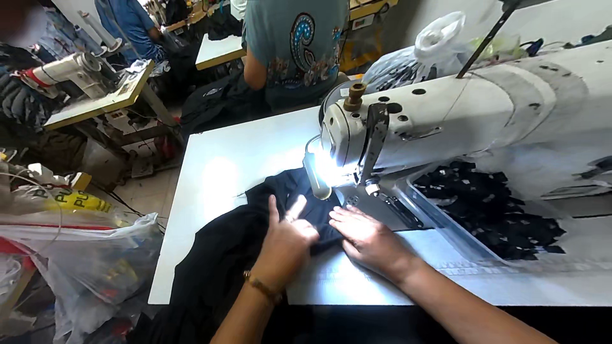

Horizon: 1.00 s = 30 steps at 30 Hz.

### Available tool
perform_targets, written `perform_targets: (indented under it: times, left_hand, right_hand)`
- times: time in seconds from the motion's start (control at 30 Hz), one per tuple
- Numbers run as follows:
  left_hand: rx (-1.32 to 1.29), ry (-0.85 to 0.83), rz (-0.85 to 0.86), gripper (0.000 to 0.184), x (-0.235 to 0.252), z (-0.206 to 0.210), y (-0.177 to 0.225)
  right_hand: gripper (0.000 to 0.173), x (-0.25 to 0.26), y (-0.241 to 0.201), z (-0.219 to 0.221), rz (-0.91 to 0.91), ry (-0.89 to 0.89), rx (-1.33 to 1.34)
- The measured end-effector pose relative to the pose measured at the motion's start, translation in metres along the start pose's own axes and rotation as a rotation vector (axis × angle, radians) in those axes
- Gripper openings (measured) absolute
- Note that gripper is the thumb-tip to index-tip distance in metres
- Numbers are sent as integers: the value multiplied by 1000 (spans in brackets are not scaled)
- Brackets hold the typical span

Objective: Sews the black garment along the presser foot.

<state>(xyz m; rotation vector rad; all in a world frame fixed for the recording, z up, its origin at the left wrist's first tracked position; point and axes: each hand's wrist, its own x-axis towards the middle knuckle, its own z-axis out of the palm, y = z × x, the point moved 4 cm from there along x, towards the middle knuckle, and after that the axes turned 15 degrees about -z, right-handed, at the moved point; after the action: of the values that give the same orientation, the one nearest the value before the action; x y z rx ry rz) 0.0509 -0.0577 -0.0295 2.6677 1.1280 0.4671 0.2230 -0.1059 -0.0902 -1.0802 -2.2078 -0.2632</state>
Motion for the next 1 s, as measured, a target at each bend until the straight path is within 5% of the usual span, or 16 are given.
perform_targets:
  times: [0.1, 0.2, 0.3, 0.4, 1.0]
  left_hand:
    - [-158, -180, 79, 19, -23, -9, 30]
    - [-302, -18, -68, 27, -14, 6, 31]
    - [-6, -95, -368, 47, -4, 35, 25]
    - [113, -153, -494, 51, -5, 51, 27]
    - [126, -174, -480, 53, 17, 49, 11]
  right_hand:
    - [25, 4, -5, -3, -51, -42, -3]
    - [21, -3, -24, -16, -202, 11, 30]
    - [26, -31, -40, -33, -240, 13, 74]
    - [30, -54, -41, -40, -201, -23, 81]
    - [30, -35, -25, -22, -80, 19, 78]
